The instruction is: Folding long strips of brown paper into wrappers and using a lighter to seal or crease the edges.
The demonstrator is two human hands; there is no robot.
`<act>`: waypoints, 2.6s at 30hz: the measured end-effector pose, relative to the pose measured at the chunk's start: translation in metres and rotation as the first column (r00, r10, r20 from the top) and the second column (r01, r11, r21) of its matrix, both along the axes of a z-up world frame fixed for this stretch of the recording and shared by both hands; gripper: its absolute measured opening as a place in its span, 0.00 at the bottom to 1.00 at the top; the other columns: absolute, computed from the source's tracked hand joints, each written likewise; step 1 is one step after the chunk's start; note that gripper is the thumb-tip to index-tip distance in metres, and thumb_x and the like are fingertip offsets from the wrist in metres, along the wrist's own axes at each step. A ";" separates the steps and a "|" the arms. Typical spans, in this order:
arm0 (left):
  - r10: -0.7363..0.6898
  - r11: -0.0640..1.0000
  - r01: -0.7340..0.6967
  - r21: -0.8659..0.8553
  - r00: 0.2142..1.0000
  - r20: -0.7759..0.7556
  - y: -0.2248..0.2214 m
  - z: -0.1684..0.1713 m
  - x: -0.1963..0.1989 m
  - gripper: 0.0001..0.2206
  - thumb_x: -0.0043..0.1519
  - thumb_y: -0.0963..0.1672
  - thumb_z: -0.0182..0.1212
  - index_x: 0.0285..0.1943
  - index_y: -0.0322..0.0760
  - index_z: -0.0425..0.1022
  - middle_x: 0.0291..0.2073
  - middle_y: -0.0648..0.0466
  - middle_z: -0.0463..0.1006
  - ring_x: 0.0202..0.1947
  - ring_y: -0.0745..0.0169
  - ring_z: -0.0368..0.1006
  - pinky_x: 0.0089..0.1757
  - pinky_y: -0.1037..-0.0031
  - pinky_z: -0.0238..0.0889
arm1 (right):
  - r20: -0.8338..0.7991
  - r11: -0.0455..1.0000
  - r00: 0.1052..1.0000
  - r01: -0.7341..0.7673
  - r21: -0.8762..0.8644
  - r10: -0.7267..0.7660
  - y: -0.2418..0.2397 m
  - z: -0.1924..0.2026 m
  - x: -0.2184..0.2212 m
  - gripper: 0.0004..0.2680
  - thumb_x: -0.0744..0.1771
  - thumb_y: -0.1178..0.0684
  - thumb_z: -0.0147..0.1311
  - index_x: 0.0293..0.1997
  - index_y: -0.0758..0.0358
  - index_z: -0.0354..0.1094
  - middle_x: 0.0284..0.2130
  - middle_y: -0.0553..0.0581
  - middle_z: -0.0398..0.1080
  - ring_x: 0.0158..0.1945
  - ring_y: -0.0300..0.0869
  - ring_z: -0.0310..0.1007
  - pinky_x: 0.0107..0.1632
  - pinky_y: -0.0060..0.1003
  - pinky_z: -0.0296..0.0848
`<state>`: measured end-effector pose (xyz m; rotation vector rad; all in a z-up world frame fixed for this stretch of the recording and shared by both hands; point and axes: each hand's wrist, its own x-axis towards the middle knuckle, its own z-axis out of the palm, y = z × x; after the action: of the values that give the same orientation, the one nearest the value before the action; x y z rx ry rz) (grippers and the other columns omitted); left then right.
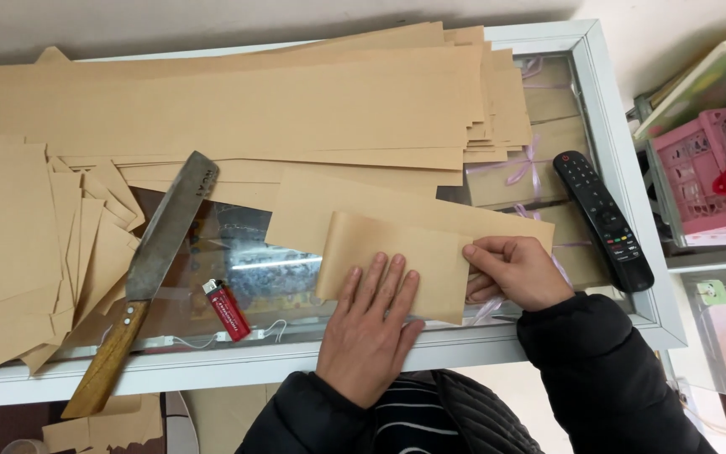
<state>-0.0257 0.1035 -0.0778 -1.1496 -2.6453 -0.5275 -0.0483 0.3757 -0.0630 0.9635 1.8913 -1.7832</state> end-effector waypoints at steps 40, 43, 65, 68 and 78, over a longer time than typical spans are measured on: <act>0.136 0.991 -0.136 -0.011 0.983 0.120 -0.065 -0.019 -0.036 0.26 0.82 0.50 0.43 0.90 0.43 0.59 0.90 0.50 0.53 0.89 0.44 0.45 0.79 0.50 0.33 | -0.100 0.998 0.993 -0.066 -0.018 0.064 0.016 -0.027 0.009 0.08 0.70 0.62 0.67 0.48 0.83 0.76 0.35 0.74 0.84 0.35 0.57 0.89 0.40 0.49 0.91; 0.138 0.990 -0.137 -0.017 0.982 0.130 -0.065 -0.020 -0.036 0.26 0.82 0.50 0.42 0.90 0.43 0.59 0.90 0.50 0.53 0.89 0.45 0.45 0.79 0.50 0.32 | -0.102 0.998 0.993 -0.063 -0.016 0.061 0.017 -0.027 0.009 0.08 0.70 0.62 0.67 0.47 0.82 0.76 0.35 0.74 0.84 0.35 0.56 0.89 0.41 0.49 0.91; 0.143 0.990 -0.138 -0.042 0.976 0.163 -0.065 -0.018 -0.036 0.26 0.82 0.50 0.42 0.90 0.44 0.60 0.91 0.51 0.52 0.89 0.46 0.44 0.79 0.50 0.31 | -0.115 0.998 0.991 -0.064 -0.012 0.062 0.016 -0.026 0.010 0.08 0.70 0.62 0.67 0.47 0.82 0.76 0.33 0.74 0.83 0.35 0.56 0.89 0.41 0.48 0.91; 0.142 0.989 -0.134 -0.061 0.975 0.168 -0.065 -0.020 -0.037 0.26 0.82 0.50 0.41 0.90 0.44 0.59 0.91 0.51 0.51 0.89 0.45 0.43 0.79 0.50 0.30 | -0.108 0.998 0.992 -0.060 0.001 0.060 0.013 -0.022 0.009 0.08 0.70 0.62 0.67 0.47 0.82 0.77 0.33 0.74 0.84 0.34 0.55 0.89 0.40 0.47 0.90; 0.163 0.986 -0.152 -0.075 0.972 0.169 -0.066 -0.025 -0.037 0.26 0.82 0.50 0.40 0.90 0.46 0.60 0.91 0.54 0.51 0.89 0.47 0.42 0.79 0.51 0.29 | -0.117 0.997 0.990 -0.073 0.033 0.077 0.009 -0.021 0.009 0.07 0.70 0.62 0.67 0.46 0.81 0.76 0.32 0.76 0.84 0.33 0.54 0.88 0.39 0.45 0.90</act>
<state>-0.0629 0.0370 -0.1024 -0.9367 -2.8905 -0.5429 -0.0394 0.3850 -0.0840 0.8008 2.0021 -1.8107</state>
